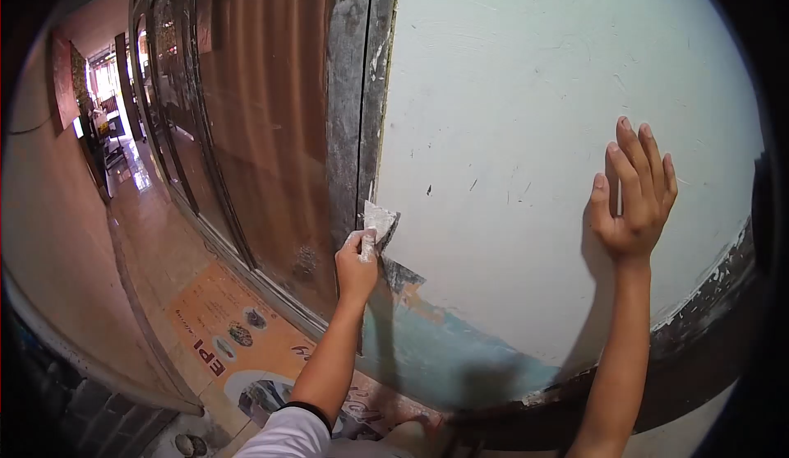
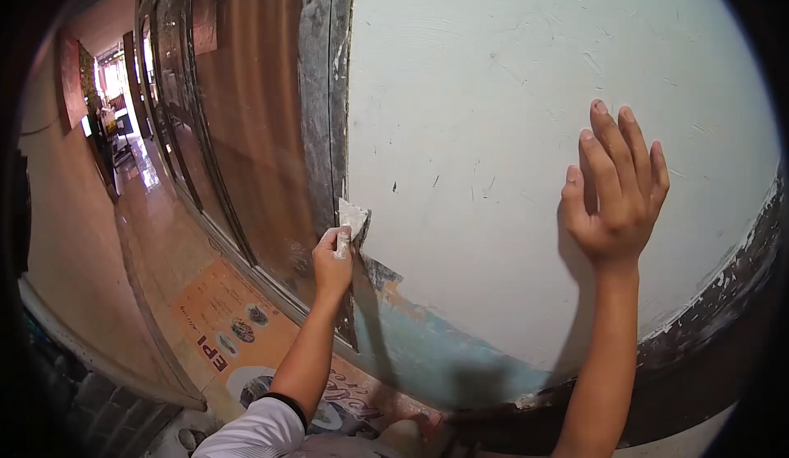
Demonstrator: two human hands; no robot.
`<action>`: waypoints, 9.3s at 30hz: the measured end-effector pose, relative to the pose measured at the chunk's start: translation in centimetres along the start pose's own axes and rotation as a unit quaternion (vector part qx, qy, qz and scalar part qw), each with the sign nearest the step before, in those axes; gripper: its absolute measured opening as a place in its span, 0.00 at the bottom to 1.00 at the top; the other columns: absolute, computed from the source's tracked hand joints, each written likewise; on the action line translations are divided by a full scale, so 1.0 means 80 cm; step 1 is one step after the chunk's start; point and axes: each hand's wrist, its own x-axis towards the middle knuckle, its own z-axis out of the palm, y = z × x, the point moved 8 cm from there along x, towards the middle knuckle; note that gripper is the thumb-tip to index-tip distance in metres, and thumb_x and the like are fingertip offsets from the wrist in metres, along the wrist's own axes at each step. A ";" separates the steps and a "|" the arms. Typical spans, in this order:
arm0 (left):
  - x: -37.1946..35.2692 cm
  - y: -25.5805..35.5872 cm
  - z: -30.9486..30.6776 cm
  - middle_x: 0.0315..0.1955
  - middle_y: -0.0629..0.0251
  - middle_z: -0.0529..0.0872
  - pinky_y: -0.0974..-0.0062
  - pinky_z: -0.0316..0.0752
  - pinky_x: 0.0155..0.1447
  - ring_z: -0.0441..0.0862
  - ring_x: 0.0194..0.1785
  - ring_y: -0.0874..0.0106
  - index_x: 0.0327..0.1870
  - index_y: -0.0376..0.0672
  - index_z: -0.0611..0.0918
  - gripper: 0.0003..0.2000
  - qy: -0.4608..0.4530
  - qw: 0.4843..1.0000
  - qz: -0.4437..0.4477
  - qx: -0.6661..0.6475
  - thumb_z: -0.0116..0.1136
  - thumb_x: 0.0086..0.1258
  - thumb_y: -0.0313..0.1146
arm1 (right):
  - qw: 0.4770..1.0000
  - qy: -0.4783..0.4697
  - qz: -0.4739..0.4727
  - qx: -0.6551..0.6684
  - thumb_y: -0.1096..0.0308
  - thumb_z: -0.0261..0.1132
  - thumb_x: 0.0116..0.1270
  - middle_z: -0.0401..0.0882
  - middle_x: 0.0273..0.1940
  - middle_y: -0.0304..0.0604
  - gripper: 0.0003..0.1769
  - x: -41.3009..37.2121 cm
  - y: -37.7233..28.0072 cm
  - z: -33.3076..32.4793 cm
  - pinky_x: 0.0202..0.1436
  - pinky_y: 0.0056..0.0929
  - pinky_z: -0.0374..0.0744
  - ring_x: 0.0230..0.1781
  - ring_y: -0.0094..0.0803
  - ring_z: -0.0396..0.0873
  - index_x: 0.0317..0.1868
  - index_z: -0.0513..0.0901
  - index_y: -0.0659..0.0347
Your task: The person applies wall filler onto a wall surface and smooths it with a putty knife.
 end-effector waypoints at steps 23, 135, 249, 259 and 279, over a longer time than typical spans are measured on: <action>0.001 0.010 0.004 0.24 0.58 0.83 0.69 0.75 0.39 0.80 0.30 0.73 0.44 0.33 0.86 0.14 -0.030 0.997 -0.065 -0.029 0.59 0.80 0.38 | 1.000 0.005 -0.003 0.010 0.69 0.65 0.60 0.81 0.70 0.32 0.21 0.001 -0.002 -0.001 0.85 0.41 0.51 0.77 0.34 0.71 0.56 0.86 0.48; -0.015 -0.054 0.013 0.21 0.78 0.73 0.79 0.62 0.31 0.66 0.28 0.85 0.28 0.40 0.79 0.20 -0.086 0.977 -0.156 -0.115 0.64 0.79 0.45 | 1.000 -0.007 0.000 -0.006 0.70 0.63 0.63 0.82 0.70 0.35 0.21 0.000 0.000 -0.001 0.84 0.42 0.54 0.77 0.37 0.71 0.58 0.84 0.48; 0.009 -0.033 0.004 0.20 0.78 0.74 0.78 0.62 0.30 0.67 0.25 0.84 0.30 0.40 0.80 0.19 -0.082 0.982 -0.137 -0.105 0.64 0.79 0.45 | 1.000 -0.001 0.003 0.019 0.72 0.64 0.65 0.82 0.69 0.39 0.19 -0.002 0.003 -0.001 0.82 0.46 0.56 0.77 0.39 0.71 0.57 0.84 0.52; 0.015 -0.031 0.008 0.19 0.76 0.75 0.81 0.62 0.24 0.69 0.20 0.84 0.28 0.44 0.78 0.20 -0.090 0.973 -0.141 -0.159 0.64 0.78 0.48 | 1.000 0.012 0.006 0.013 0.70 0.64 0.62 0.84 0.67 0.34 0.18 0.000 0.003 -0.004 0.84 0.40 0.54 0.75 0.35 0.73 0.53 0.85 0.50; 0.026 -0.016 0.008 0.17 0.78 0.74 0.79 0.60 0.23 0.67 0.20 0.85 0.29 0.43 0.78 0.20 -0.086 0.971 -0.154 -0.158 0.64 0.79 0.47 | 1.000 0.014 0.010 0.007 0.70 0.63 0.63 0.84 0.68 0.34 0.18 -0.001 0.003 -0.002 0.83 0.42 0.55 0.76 0.36 0.73 0.53 0.84 0.47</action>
